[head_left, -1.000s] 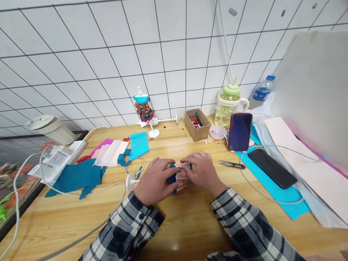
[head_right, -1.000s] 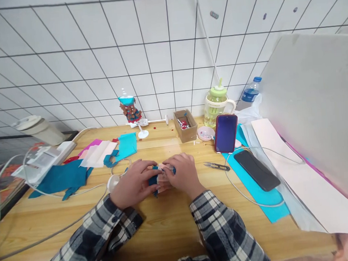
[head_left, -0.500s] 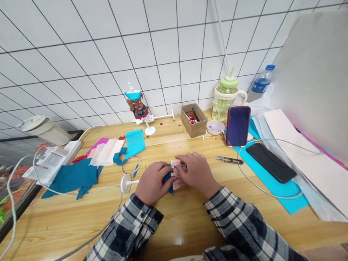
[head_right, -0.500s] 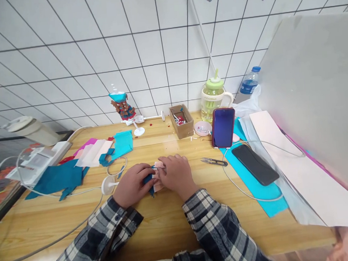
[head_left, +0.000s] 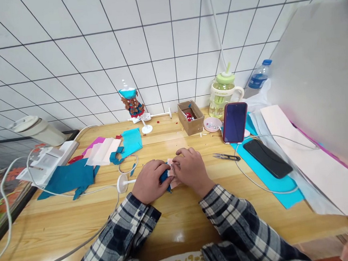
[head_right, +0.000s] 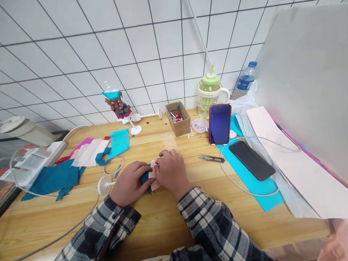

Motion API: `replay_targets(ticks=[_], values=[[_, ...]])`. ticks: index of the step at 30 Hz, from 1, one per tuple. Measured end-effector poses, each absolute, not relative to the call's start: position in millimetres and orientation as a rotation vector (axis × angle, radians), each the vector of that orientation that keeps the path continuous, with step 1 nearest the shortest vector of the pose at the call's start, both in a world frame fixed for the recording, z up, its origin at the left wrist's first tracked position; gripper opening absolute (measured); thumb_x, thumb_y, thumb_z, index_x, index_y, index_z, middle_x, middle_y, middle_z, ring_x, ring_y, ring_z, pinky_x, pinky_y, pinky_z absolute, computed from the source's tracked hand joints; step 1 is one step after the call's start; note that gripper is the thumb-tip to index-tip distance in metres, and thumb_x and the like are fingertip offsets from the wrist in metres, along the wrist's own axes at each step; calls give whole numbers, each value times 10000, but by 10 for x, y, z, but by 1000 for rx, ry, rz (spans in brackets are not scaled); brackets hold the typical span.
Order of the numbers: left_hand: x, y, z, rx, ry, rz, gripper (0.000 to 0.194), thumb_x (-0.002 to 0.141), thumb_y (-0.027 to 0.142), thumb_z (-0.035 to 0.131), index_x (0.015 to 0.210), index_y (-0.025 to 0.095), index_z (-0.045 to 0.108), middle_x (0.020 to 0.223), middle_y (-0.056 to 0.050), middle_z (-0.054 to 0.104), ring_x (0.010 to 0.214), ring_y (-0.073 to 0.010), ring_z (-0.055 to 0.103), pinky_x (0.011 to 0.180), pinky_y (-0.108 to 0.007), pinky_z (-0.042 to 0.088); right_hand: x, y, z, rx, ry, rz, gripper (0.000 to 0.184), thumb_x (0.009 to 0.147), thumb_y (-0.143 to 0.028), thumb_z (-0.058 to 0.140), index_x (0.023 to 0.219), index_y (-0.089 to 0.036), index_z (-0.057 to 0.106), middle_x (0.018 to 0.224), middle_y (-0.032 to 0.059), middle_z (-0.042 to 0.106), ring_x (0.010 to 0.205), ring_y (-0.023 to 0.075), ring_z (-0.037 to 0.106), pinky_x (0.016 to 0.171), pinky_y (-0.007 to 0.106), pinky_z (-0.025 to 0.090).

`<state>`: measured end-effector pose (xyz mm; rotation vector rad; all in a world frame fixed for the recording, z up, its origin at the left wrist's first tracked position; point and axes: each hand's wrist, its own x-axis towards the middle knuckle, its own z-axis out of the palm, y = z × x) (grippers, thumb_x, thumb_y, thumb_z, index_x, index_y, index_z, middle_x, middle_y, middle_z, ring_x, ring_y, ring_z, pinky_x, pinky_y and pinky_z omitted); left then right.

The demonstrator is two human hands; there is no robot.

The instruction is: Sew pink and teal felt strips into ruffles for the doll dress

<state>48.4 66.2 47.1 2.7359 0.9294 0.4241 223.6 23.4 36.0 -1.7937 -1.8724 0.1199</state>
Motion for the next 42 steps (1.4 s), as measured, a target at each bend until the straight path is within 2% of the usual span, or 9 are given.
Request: replay_targets(ticks=[5,11,17,23,27,31,34,37,42], values=[[484,661,456,2746,932,424,242,845,311,578,1056,199,617,1042,-91,616,966,-241,560,869,-400,459,2195,234,340,-1826,-1850,108,161,874,-289,580,779,-210,683,982,73,627,909,231,496,748,381,370],[502,654,464,2735,950,434,240,868,346,559,1050,205,628,1021,-88,621,958,-237,569,863,-396,461,2223,163,283,-1743,-1850,97,116,894,-273,573,865,-230,677,1052,47,644,923,212,518,781,374,352],[530,648,485,2747,973,413,214,862,331,566,1025,207,630,998,-81,626,950,-238,575,852,-396,459,2275,124,225,-1686,-1848,110,135,896,-284,578,882,-259,709,1035,29,667,934,209,522,805,377,331],[522,639,483,2753,1023,402,398,865,365,569,1224,193,546,1050,-95,626,980,-251,575,866,-402,452,2284,107,230,-1647,-1907,144,178,896,-275,559,972,-289,719,1037,22,673,972,215,513,834,387,318],[514,648,479,2809,995,370,304,880,374,549,1130,217,625,1019,-87,630,958,-244,584,849,-403,453,2311,88,231,-1631,-1875,180,193,898,-273,562,1032,-281,700,1002,32,681,969,210,532,849,381,325],[507,660,468,2826,993,392,295,873,379,561,1098,207,644,1014,-91,635,950,-244,585,846,-410,455,2364,86,222,-1636,-1816,182,238,857,-273,597,1081,-242,669,1139,53,651,1044,219,532,904,380,341],[501,665,469,2838,991,387,293,870,377,568,1101,213,641,1016,-88,637,950,-246,583,851,-415,451,2390,89,208,-1657,-1806,141,201,850,-273,592,1017,-266,703,1228,52,616,1109,240,502,938,406,331],[499,661,484,2840,1007,373,284,873,380,565,1090,215,642,1016,-84,637,949,-247,581,853,-411,445,2390,89,205,-1653,-1831,132,175,855,-272,584,964,-279,721,1236,41,620,1117,239,498,922,415,330],[508,655,509,2843,1027,351,367,887,416,545,1202,241,610,1000,-75,629,927,-240,572,823,-397,434,2377,75,244,-1646,-1887,133,168,875,-278,566,924,-278,726,1242,36,625,1104,235,503,906,421,314]])
